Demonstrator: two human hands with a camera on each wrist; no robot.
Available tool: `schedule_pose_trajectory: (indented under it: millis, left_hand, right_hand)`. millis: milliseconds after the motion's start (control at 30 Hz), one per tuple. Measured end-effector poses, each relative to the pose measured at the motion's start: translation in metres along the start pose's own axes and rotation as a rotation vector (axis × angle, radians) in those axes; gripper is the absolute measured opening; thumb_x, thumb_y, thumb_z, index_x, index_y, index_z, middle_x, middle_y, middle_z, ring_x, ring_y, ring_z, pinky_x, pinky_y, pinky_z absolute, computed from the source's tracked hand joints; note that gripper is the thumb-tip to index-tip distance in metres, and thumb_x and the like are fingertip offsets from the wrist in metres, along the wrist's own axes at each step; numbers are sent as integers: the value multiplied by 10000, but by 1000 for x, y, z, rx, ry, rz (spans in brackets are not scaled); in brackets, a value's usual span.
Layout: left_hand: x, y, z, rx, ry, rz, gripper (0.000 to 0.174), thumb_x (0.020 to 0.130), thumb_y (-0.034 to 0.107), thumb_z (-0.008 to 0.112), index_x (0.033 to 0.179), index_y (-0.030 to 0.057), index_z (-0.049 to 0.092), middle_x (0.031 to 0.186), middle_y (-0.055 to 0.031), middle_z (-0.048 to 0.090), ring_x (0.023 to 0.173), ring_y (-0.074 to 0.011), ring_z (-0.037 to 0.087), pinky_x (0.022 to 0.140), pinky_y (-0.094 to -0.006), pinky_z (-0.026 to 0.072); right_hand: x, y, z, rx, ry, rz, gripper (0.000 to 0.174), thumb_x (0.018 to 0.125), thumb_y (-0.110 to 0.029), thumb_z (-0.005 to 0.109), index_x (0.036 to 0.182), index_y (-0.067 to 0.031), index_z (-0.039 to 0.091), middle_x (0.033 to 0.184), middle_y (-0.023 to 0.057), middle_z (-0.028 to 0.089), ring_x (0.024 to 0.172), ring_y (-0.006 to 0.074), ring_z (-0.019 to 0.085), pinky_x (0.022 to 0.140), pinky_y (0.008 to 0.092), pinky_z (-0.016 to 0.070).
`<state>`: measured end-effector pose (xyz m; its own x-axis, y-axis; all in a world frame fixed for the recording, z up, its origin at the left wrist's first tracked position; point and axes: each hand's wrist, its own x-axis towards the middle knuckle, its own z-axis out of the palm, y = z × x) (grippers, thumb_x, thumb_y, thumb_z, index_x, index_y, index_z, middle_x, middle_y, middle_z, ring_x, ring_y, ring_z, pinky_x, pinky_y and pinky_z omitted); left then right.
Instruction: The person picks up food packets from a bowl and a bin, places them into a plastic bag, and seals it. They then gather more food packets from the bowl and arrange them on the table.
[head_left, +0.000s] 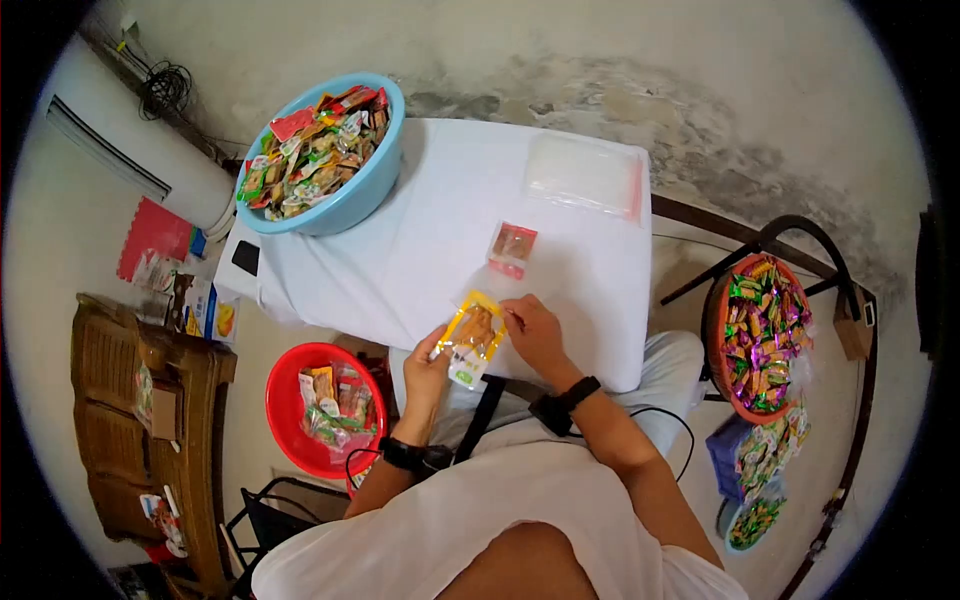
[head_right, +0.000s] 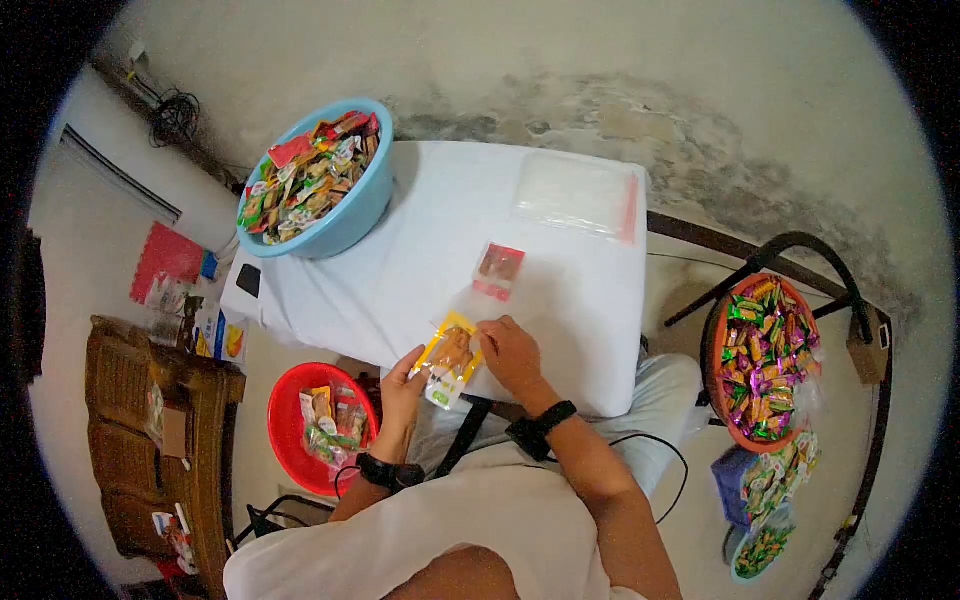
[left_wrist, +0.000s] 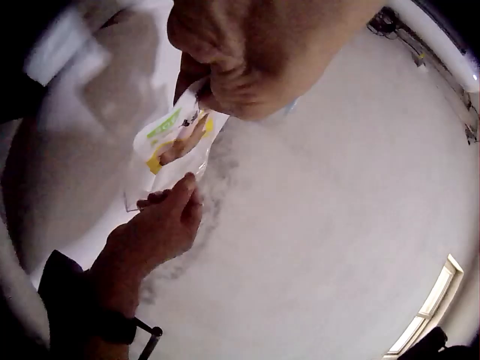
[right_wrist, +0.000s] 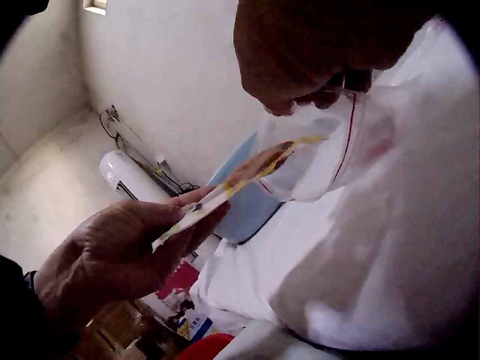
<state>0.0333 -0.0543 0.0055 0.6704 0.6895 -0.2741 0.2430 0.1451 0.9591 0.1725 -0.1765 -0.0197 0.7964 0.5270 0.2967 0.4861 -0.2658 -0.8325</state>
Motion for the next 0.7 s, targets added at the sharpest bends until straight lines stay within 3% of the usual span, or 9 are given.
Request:
schedule_pose_trajectory:
  millis: [167, 200, 233, 300, 367, 433, 533, 633, 700]
  left_hand:
    - [20, -34, 12, -253, -181, -103, 385, 841, -13, 528, 1224, 25, 509, 1033, -37, 606, 743, -51, 537, 603, -181, 428]
    - [23, -37, 14, -290, -222, -147, 397, 830, -79, 473, 1224, -30, 482, 1145, -99, 567, 979, -134, 550, 843, -241, 433]
    - [26, -39, 17, -290, -226, -146, 397, 830, -79, 473, 1224, -30, 482, 1145, -99, 567, 979, -134, 550, 843, -241, 433]
    - [33, -45, 28, -217, -150, -153, 383, 854, -14, 489, 1236, 14, 485, 998, -44, 609, 702, -93, 535, 606, -217, 437]
    - [40, -50, 42, -242, -126, -186, 364, 870, 6, 465, 1233, 12, 484, 976, -48, 610, 692, -105, 536, 604, -218, 437]
    - [49, -56, 53, -266, -108, -217, 347, 887, 26, 441, 1231, 10, 483, 954, -53, 612, 682, -117, 537, 602, -218, 437]
    - [61, -49, 70, -433, -313, -111, 329, 915, 78, 397, 1229, 8, 469, 916, -51, 608, 697, -131, 547, 605, -233, 455]
    - [78, -40, 84, -580, -374, -216, 350, 922, 95, 362, 1248, -16, 429, 926, -84, 600, 751, -161, 573, 662, -270, 488]
    - [101, -59, 89, -623, -529, -272, 472, 852, -21, 392, 1322, 12, 352, 1132, -132, 539, 884, -184, 572, 735, -263, 489]
  right_hand:
    - [0, -3, -1, -91, -54, -111, 130, 819, -191, 561, 881, -90, 617, 801, 95, 572, 737, 275, 582, 632, 364, 478]
    - [-1, -3, 0, -91, -61, -151, 134, 820, -201, 561, 880, -93, 614, 806, 98, 574, 744, 279, 582, 637, 368, 480]
    - [-2, -3, 1, -91, -68, -191, 138, 821, -211, 562, 879, -96, 612, 810, 101, 575, 751, 284, 582, 642, 371, 481]
    - [-1, -1, 5, -93, -33, -243, 121, 812, -189, 575, 883, -100, 617, 814, 97, 586, 736, 291, 585, 623, 376, 481]
    - [-1, 0, 8, -96, 2, -296, 109, 803, -167, 589, 886, -105, 622, 817, 94, 597, 722, 297, 588, 604, 381, 481]
    - [-4, -1, 8, -109, -119, -161, 106, 804, -172, 589, 884, -110, 623, 869, 94, 614, 737, 307, 587, 621, 383, 483]
    - [-5, -1, 6, -139, -99, -181, 107, 807, -181, 589, 878, -107, 621, 870, 101, 613, 741, 313, 583, 619, 380, 480]
    - [-7, 6, 10, -93, -115, -133, 104, 809, -182, 588, 871, -103, 616, 836, 98, 602, 742, 312, 582, 617, 380, 479]
    - [-9, 6, 9, -57, -62, -172, 104, 811, -184, 586, 865, -100, 615, 821, 98, 595, 740, 312, 580, 624, 380, 479]
